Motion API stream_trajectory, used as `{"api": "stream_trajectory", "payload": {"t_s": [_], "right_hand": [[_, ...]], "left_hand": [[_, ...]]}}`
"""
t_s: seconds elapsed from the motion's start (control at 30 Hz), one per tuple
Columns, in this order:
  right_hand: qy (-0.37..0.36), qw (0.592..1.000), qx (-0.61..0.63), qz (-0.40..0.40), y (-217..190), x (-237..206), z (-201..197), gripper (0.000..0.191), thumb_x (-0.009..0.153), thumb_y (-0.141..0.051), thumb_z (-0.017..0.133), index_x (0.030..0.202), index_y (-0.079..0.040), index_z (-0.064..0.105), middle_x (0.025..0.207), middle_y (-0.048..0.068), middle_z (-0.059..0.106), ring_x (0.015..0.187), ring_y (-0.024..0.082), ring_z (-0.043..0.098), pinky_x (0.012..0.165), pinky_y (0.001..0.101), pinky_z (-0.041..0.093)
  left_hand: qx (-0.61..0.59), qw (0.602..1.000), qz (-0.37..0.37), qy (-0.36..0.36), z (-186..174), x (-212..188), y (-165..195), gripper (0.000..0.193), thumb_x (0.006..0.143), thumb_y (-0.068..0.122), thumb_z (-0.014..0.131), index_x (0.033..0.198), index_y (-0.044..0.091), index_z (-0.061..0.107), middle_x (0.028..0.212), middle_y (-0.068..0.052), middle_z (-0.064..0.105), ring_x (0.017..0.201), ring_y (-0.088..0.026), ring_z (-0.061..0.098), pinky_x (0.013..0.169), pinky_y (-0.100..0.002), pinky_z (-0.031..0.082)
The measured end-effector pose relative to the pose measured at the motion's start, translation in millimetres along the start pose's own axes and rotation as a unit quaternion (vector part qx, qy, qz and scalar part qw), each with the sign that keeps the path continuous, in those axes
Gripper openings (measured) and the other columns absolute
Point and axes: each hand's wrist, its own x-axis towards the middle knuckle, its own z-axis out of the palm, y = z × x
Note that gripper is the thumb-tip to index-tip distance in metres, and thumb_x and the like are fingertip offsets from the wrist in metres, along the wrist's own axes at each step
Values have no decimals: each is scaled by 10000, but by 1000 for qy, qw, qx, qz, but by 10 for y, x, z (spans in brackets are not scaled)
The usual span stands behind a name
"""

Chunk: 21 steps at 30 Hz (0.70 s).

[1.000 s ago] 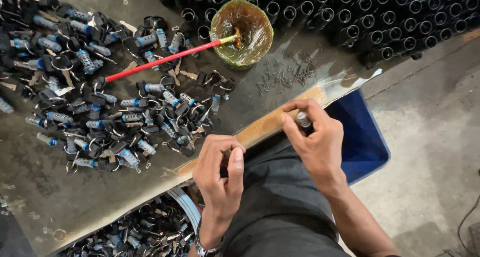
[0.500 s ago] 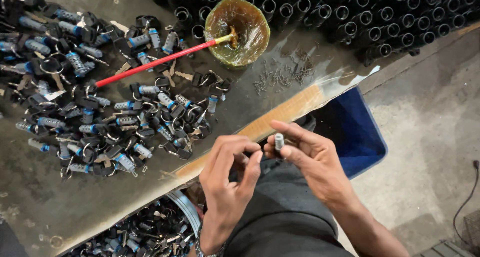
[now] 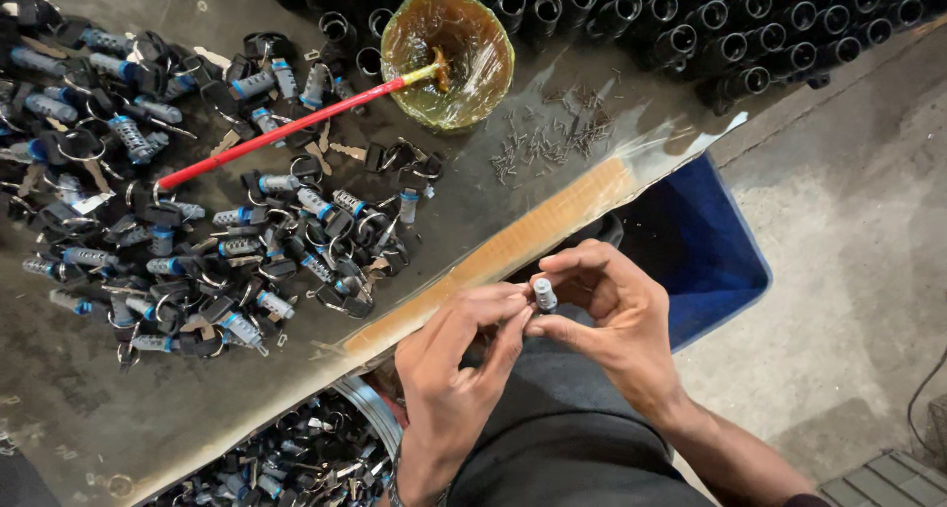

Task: The person repeatedly picks up small key blanks, applies a yellowish substance from a container using a red-handled brush, and places the treated blanks into a pile. The person works at a table with many similar key blanks and black cylindrical objects nearby.

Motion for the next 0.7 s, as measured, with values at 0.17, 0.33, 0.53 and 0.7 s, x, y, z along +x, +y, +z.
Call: {"api": "stream_trajectory", "payload": {"t_s": [0.17, 0.33, 0.53, 0.7], "right_hand": [[20, 988, 106, 107, 36, 42, -80, 342, 920, -19, 700, 1241, 83, 642, 1107, 167, 759, 1003, 220, 738, 931, 364, 609], [13, 984, 118, 130, 140, -4, -92, 372, 976, -112, 668, 1292, 84, 663, 1125, 160, 754, 967, 190, 737, 877, 360, 612], [22, 990, 90, 107, 187, -33, -93, 350, 974, -103, 686, 1271, 82, 692, 1053, 147, 764, 898, 180, 745, 826, 318, 598], [24, 994, 56, 93, 134, -37, -59, 311, 951, -36, 688, 1241, 75, 705, 1017, 110, 752, 892, 165, 742, 820, 302, 611]], "left_hand": [[18, 999, 1, 31, -1, 19, 13, 144, 883, -41, 781, 998, 11, 711, 1027, -78, 758, 781, -93, 705, 640, -201, 545], [-3, 1000, -13, 25, 0, 56, 18, 144, 879, -47, 781, 992, 12, 714, 1008, -72, 724, 798, -99, 714, 623, -199, 557], [3, 1000, -8, 27, 38, 64, 7, 137, 875, -43, 786, 978, 11, 713, 993, -72, 722, 783, -96, 715, 623, -206, 561], [11, 1000, -2, 28, 37, 63, 4, 134, 877, -39, 788, 974, 12, 712, 992, -69, 724, 769, -98, 704, 625, -208, 566]]}}
